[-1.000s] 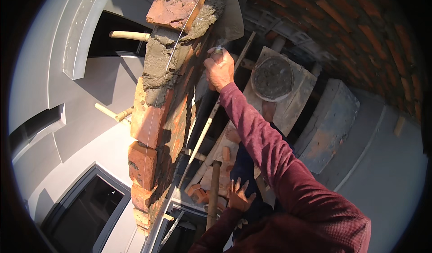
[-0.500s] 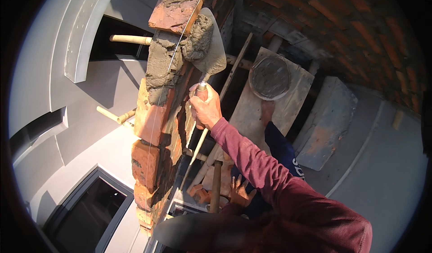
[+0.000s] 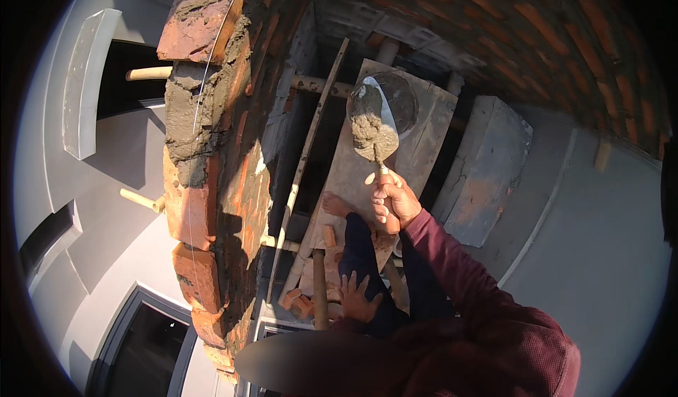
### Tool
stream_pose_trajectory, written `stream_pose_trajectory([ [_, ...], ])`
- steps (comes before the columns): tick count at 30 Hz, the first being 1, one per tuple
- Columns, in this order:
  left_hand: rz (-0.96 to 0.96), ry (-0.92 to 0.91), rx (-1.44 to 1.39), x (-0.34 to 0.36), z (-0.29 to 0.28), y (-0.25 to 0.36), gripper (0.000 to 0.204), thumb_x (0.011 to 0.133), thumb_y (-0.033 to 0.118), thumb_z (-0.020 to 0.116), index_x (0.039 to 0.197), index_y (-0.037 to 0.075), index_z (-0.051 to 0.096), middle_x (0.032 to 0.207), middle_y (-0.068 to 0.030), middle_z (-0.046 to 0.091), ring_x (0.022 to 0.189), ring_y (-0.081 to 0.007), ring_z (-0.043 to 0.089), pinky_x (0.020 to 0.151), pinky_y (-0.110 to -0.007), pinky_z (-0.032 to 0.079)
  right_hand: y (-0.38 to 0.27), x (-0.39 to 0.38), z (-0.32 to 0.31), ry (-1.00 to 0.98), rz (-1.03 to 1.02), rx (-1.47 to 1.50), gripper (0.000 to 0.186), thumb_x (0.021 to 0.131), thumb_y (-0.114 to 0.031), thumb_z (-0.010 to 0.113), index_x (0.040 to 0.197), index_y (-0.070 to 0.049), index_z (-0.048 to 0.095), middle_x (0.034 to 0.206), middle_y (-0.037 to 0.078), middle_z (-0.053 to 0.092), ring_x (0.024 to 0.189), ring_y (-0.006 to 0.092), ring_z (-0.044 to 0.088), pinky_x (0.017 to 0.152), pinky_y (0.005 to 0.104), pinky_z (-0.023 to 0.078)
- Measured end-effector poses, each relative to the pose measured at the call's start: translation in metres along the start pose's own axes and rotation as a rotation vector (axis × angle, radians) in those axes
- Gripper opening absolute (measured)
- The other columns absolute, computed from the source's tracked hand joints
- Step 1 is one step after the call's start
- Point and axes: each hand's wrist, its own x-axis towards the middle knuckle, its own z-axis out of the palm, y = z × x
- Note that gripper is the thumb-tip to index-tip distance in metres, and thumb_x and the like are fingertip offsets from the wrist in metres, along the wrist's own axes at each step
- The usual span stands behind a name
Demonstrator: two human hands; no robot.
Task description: The person scoops mortar from a bucket using a trowel and applies it to the top of a brick wall. They then pick up a brick, place it onto the mortar, and tap it into position. The person repeats this process, adding mortar and bricks to extend the wall.
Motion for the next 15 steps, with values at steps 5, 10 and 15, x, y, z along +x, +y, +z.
stream_pose_trajectory([
  [5,-0.04,-0.044,0.031,-0.004,-0.006,-0.009,0.072,0.08,0.05,0.068,0.141,0.015,0.047,0.153,-0.0195,0.027,0.144,-0.0411,0.016,0.115,-0.057,0.014,-0.024,0.069,-0.07,0.811,-0.274,-1.473,0.026,0.081,-0.011,0.061,0.098,0.004,0.049,0.09,0.033,0.063,0.09,0.0506,0.061,0.076,0.0513,0.05],
  [10,-0.033,0.031,-0.124,-0.012,-0.012,-0.019,0.071,0.085,0.053,0.06,0.143,0.016,0.043,0.154,-0.0173,0.026,0.144,-0.0399,0.016,0.115,-0.058,0.016,-0.116,-0.02,0.021,0.59,-0.587,-1.844,0.033,0.079,-0.012,0.058,0.105,-0.003,0.04,0.075,0.031,0.06,0.075,0.0506,0.06,0.063,0.0539,0.047],
  [15,0.024,0.175,-0.298,-0.013,-0.015,-0.02,0.068,0.088,0.052,0.057,0.139,0.007,0.048,0.144,-0.0189,0.043,0.137,-0.0352,0.035,0.113,-0.046,0.028,-0.226,-0.113,0.245,0.101,-0.984,-2.298,0.026,0.085,-0.015,0.061,0.103,-0.003,0.047,0.084,0.022,0.062,0.075,0.043,0.063,0.062,0.0472,0.05],
])
